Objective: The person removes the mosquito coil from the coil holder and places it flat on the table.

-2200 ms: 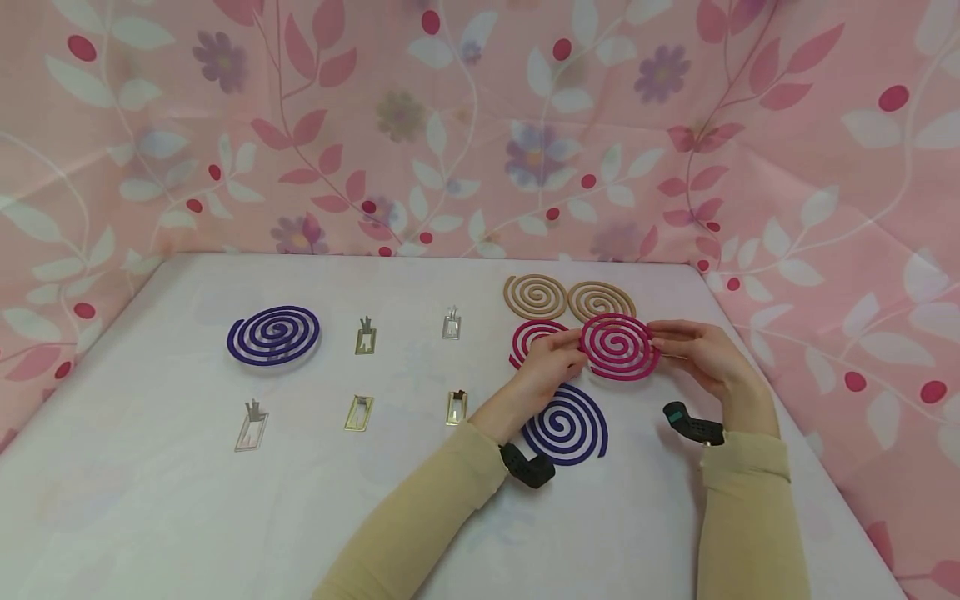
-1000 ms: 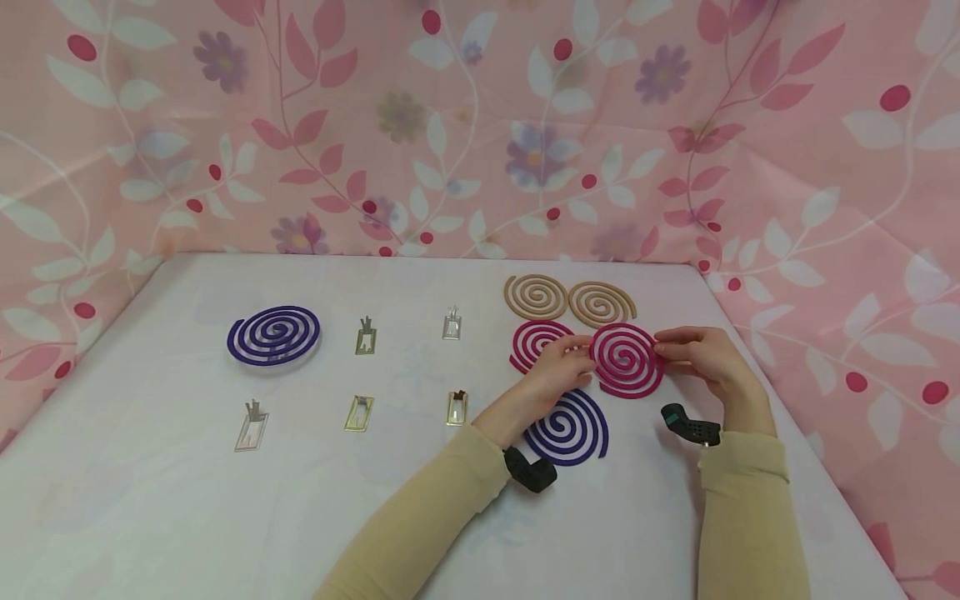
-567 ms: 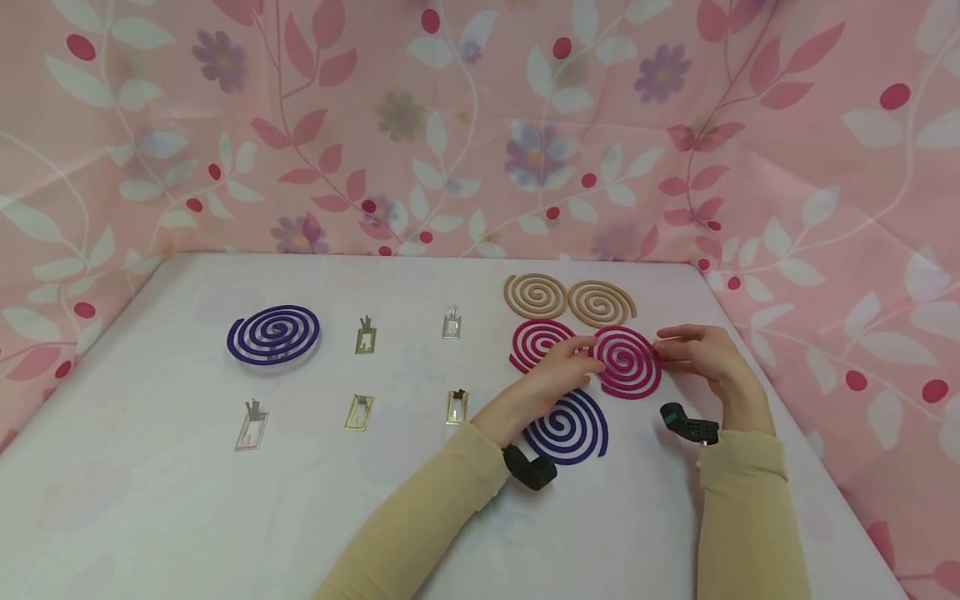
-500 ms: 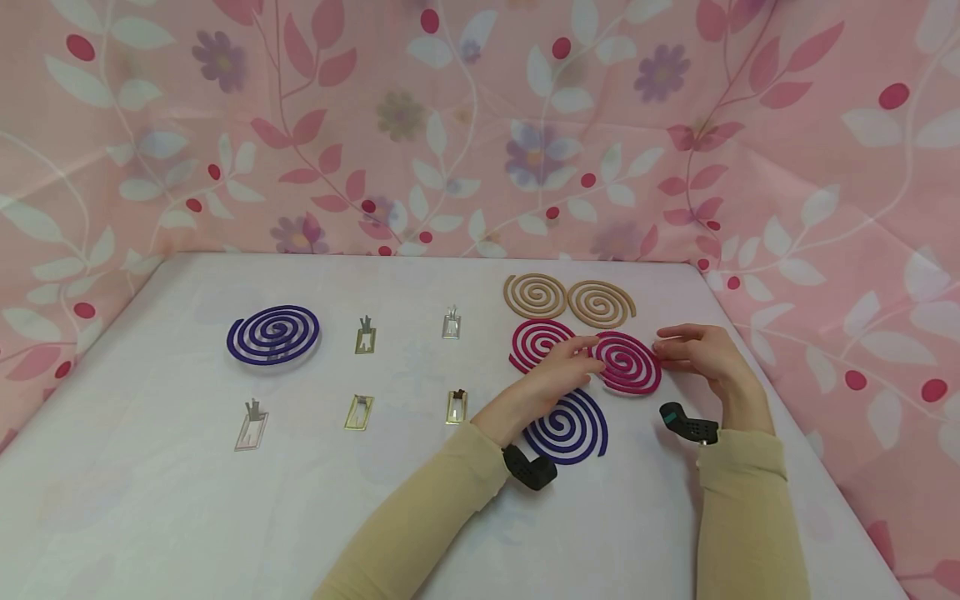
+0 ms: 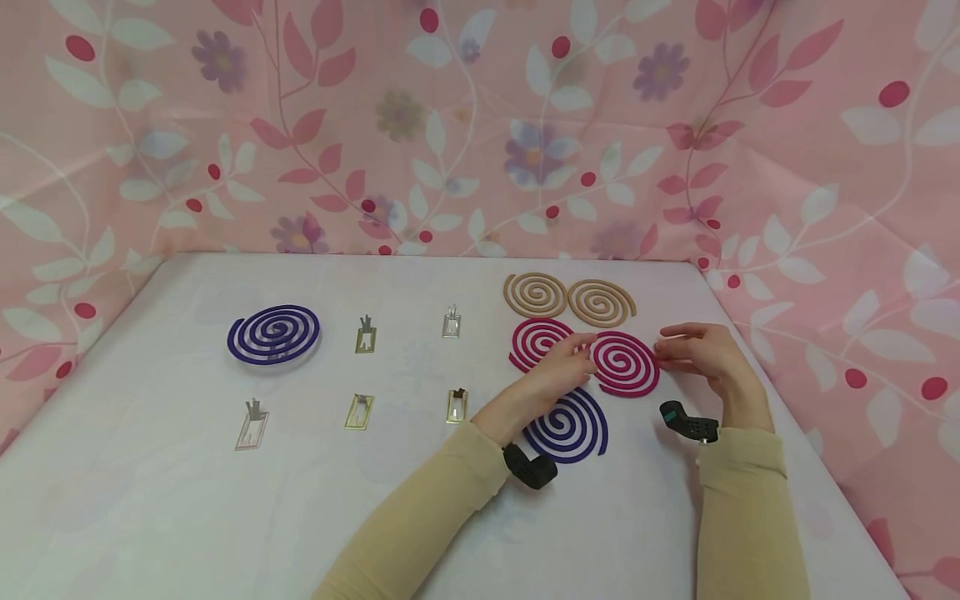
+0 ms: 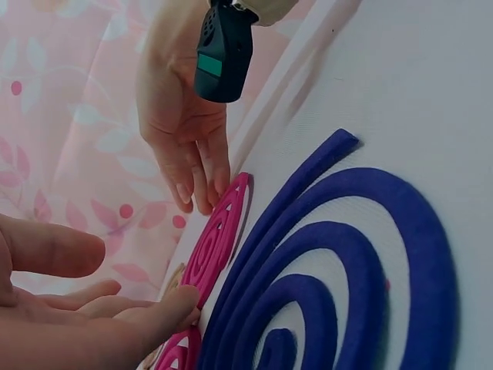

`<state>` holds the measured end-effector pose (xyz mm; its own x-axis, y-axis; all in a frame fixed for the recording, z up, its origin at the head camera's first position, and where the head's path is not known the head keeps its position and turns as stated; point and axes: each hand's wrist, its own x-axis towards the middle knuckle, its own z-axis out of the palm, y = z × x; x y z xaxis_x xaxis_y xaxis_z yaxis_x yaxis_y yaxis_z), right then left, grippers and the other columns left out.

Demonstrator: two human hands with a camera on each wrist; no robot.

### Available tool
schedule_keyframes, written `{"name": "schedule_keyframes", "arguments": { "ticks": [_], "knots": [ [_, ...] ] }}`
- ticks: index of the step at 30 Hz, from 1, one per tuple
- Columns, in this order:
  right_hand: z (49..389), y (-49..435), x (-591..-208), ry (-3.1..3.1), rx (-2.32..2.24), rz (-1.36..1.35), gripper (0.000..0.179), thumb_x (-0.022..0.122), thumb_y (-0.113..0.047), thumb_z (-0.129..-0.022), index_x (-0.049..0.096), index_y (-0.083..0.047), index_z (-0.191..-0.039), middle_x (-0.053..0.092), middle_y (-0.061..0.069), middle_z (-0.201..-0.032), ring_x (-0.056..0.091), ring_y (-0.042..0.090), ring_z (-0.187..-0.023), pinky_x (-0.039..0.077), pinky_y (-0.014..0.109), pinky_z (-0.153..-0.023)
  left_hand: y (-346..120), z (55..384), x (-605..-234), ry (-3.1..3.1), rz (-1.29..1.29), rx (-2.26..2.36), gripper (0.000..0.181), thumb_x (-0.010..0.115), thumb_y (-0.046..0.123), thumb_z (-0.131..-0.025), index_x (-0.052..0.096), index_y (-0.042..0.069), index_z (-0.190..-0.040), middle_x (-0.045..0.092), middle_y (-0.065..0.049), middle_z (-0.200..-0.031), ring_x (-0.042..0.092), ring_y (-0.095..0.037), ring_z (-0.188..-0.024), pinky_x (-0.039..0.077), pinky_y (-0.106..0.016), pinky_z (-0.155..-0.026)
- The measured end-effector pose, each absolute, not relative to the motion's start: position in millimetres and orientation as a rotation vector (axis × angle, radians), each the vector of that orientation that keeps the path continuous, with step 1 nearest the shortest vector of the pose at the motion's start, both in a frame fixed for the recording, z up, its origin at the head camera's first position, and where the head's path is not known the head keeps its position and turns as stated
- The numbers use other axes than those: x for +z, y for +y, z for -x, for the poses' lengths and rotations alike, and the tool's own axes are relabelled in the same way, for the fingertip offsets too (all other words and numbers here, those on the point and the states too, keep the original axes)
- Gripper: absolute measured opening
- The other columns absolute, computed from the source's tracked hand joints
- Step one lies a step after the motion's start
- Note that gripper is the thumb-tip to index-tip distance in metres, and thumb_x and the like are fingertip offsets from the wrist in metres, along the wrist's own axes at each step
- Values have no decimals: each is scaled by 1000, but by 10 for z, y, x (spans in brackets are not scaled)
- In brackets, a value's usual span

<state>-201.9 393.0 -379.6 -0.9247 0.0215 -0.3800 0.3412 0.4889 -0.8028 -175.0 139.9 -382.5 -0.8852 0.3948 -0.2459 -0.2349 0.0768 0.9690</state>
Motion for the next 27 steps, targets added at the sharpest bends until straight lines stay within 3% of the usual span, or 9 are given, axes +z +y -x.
{"name": "schedule_keyframes", "arguments": {
  "ticks": [13, 27],
  "knots": [
    [2020, 3925, -3823, 2407, -1462, -357, 62, 59, -26, -102, 34, 4, -150, 70, -10, -98, 72, 5, -89, 58, 24, -84, 1386, 1778, -3911, 1770, -163, 1937, 51, 51, -2, -95, 45, 4, -145, 37, -15, -158, 29, -25, -150, 30, -39, -120],
    [2028, 3905, -3812, 2452, -1412, -352, 64, 60, -31, -101, 37, 2, -150, 69, -12, -100, 71, 3, -90, 58, 21, -84, 1377, 1779, -3906, 1773, -172, 1959, 51, 52, -4, -94, 47, 2, -144, 40, -14, -157, 31, -24, -149, 30, -36, -120]
  ]
}}
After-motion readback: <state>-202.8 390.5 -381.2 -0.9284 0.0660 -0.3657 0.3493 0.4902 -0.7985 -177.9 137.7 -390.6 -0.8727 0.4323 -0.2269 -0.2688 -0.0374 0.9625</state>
